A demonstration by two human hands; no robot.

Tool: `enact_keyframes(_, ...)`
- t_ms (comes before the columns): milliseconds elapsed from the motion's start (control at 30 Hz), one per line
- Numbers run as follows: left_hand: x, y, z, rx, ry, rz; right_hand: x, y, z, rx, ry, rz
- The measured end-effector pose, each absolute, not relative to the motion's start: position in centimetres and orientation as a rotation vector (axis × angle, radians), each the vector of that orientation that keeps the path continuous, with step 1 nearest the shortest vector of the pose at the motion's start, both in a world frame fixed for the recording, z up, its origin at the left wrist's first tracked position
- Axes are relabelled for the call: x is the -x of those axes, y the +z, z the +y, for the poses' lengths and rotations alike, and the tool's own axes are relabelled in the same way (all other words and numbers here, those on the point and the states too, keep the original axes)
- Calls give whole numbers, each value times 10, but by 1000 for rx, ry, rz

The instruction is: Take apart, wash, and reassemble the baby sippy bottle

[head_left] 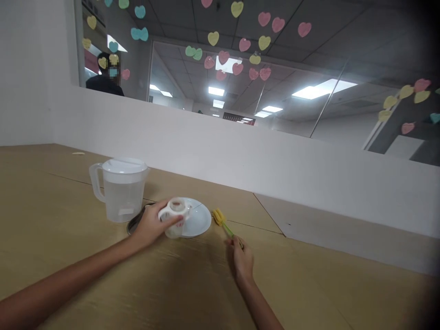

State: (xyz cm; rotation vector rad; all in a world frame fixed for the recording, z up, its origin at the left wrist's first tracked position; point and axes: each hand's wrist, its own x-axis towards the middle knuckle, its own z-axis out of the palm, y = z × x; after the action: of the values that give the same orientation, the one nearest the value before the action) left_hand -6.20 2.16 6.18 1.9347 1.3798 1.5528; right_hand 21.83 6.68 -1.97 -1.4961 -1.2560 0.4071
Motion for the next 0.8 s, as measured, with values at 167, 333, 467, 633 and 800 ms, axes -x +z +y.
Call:
enact_keyframes(167,55,22,-7,-2076,1251,1355,-208,-11,57,1817,321,-1727)
enact_keyframes(333,55,2,-5,-2057,1173,1340,-202,-14,54,1839,144,-1873)
enact_keyframes(467,53,-2,2,-1986,1240,1320,-202,-17,57,1809,46,-1965)
enact_keyframes(633,62,2,7,-1911,1278,1216,-201,-15,54,1843,67,-2005)
enact_keyframes(800,112,21,31,-1884,1324,1465,-205,-1,56,1805,195,-1858)
